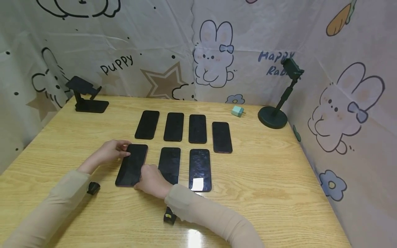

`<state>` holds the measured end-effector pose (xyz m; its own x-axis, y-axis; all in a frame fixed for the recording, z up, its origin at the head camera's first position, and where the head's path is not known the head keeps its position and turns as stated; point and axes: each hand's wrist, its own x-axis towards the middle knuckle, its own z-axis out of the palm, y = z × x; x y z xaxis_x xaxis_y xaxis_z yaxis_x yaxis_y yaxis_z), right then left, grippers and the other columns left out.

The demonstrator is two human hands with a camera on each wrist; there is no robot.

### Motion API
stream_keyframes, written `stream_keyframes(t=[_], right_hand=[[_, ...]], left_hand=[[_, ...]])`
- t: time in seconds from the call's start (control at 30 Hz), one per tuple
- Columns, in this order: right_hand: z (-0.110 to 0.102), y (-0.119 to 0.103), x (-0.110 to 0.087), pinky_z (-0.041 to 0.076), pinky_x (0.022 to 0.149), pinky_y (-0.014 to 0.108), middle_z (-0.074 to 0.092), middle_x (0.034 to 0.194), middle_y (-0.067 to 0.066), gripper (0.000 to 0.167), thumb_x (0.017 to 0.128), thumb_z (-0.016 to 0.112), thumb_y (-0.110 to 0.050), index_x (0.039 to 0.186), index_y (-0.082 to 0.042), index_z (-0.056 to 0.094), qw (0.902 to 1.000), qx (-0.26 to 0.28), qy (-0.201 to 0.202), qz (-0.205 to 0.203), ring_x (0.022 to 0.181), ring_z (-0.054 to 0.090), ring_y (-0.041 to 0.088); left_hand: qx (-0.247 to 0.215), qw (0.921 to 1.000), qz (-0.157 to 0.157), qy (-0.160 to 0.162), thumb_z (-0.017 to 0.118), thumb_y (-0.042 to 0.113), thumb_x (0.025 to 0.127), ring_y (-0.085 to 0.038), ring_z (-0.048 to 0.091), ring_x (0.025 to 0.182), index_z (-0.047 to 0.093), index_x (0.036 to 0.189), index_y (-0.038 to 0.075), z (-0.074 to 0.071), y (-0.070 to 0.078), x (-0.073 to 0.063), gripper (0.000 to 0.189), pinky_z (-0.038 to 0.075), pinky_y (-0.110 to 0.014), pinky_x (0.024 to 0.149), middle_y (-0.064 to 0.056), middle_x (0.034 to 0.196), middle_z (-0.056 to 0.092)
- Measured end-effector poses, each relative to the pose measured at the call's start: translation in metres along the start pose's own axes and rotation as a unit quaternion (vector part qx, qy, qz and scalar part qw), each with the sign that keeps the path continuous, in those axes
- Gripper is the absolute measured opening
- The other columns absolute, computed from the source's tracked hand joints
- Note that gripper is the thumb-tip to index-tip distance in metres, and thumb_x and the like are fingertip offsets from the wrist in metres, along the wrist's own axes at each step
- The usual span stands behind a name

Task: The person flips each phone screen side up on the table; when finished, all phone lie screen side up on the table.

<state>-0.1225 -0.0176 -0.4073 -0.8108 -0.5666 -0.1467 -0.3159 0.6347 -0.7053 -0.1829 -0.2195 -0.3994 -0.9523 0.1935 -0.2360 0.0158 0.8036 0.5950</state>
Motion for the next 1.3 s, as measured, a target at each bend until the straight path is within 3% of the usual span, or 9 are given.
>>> stream_keyframes(t=[0.67,0.9,1.3], right_hand=[[-0.0031,0.0064,-0.0009,0.037,0.044,0.017,0.054,0.056,-0.005,0.024,0.076,0.082,-0.014,0.081,-0.006,0.059,0.9999,-0.010,0.002,0.007,0.046,0.048,0.005],[-0.0071,0.0067,-0.0020,0.038,0.046,0.017,0.056,0.056,-0.005,0.025,0.076,0.081,-0.014,0.086,-0.005,0.060,0.9999,-0.014,0.001,0.002,0.047,0.049,0.005],[-0.0063,0.0069,-0.0038,0.038,0.046,0.017,0.055,0.057,-0.004,0.025,0.076,0.082,-0.014,0.080,-0.005,0.059,0.9997,-0.022,0.000,0.007,0.047,0.049,0.005]], left_hand=[[-0.010,0.9999,0.003,-0.007,0.063,0.008,0.091,-0.022,0.056,0.079,0.049,0.132,-0.011,0.0032,0.0041,0.0051,0.047,0.046,-0.027,0.064,-0.025,0.104,0.062],[0.000,0.9999,0.008,-0.006,0.063,0.007,0.091,-0.026,0.055,0.084,0.049,0.131,-0.011,0.0030,0.0066,0.0059,0.046,0.047,-0.033,0.072,-0.026,0.104,0.062],[-0.005,0.9999,-0.003,-0.011,0.063,0.008,0.091,-0.023,0.054,0.080,0.048,0.133,-0.010,0.0061,0.0062,0.0085,0.048,0.045,-0.026,0.065,-0.024,0.104,0.061]])
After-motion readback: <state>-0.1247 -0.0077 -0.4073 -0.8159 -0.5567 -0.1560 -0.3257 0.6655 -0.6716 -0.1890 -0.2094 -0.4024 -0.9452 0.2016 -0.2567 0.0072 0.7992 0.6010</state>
